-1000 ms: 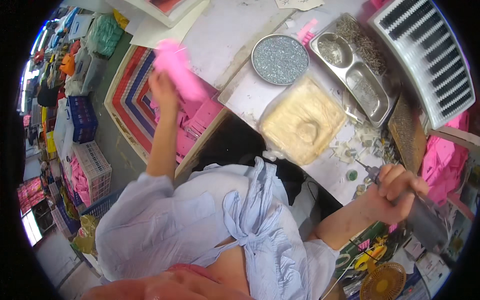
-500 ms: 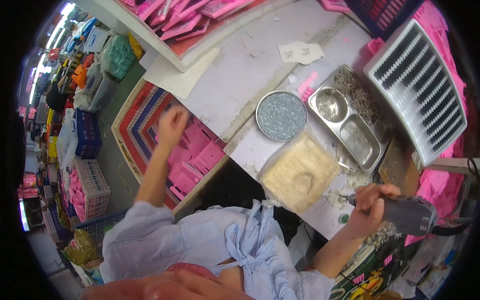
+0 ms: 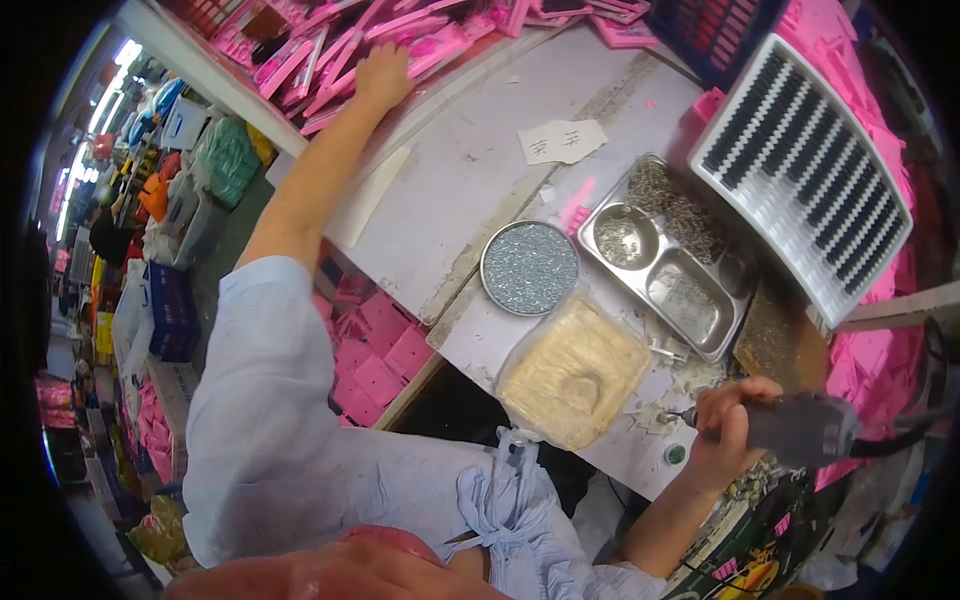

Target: Assembling internal electronic and mechanical components into a pink plastic toy housing.

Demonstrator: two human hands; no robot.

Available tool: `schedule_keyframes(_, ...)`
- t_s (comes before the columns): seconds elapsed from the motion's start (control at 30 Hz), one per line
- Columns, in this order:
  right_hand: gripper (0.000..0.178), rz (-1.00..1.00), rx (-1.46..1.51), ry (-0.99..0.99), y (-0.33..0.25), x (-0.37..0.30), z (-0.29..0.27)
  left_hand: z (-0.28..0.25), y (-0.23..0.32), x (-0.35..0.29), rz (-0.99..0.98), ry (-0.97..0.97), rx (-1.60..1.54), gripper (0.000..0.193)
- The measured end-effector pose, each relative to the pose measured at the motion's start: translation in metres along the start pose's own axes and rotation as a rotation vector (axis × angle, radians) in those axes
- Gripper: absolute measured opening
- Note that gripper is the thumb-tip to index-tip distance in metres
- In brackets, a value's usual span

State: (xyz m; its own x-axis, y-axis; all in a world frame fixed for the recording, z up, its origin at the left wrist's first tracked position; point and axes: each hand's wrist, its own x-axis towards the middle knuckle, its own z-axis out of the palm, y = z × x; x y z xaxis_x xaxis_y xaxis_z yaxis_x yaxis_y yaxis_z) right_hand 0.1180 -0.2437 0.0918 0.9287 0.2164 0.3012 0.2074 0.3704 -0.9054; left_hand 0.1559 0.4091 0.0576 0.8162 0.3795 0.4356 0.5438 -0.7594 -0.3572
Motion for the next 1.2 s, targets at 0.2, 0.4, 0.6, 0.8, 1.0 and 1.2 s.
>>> schedule_keyframes(0.2, 0.039, -0.071, -0.091, -0.003, -0.008, 0.001, -0.011, 0.041, -0.022, 0.036, -0.102, -0.114, -0.07, 0.026)
schedule_keyframes(0.4, 0.06, -0.215, -0.33, 0.22, -0.009, -0.006, -0.001, -0.071, -0.067, 0.053, -0.249, -0.006, -0.436, 0.029)
schedule_keyframes(0.6, 0.036, -0.532, -0.572, -0.1, -0.015, -0.043, 0.013, -0.129, -0.001, -0.069, -0.34, -0.339, -1.932, 0.026)
schedule_keyframes(0.8, 0.044, 0.916, 0.402, -0.267, 0.074, -0.018, 0.025, -0.194, 0.14, -0.191, 0.025, -1.024, -1.969, 0.031)
schedule_keyframes(1.0, 0.071, 0.866, 0.693, -0.635, 0.091, -0.014, 0.007, -0.21, 0.202, -0.174, 0.63, -1.293, -1.585, 0.033)
schedule_keyframes(1.2, 0.052, 0.58, 0.19, -0.524, 0.08, -0.027, -0.006, -0.206, 0.239, -0.168, 0.787, -0.767, -1.518, 0.032)
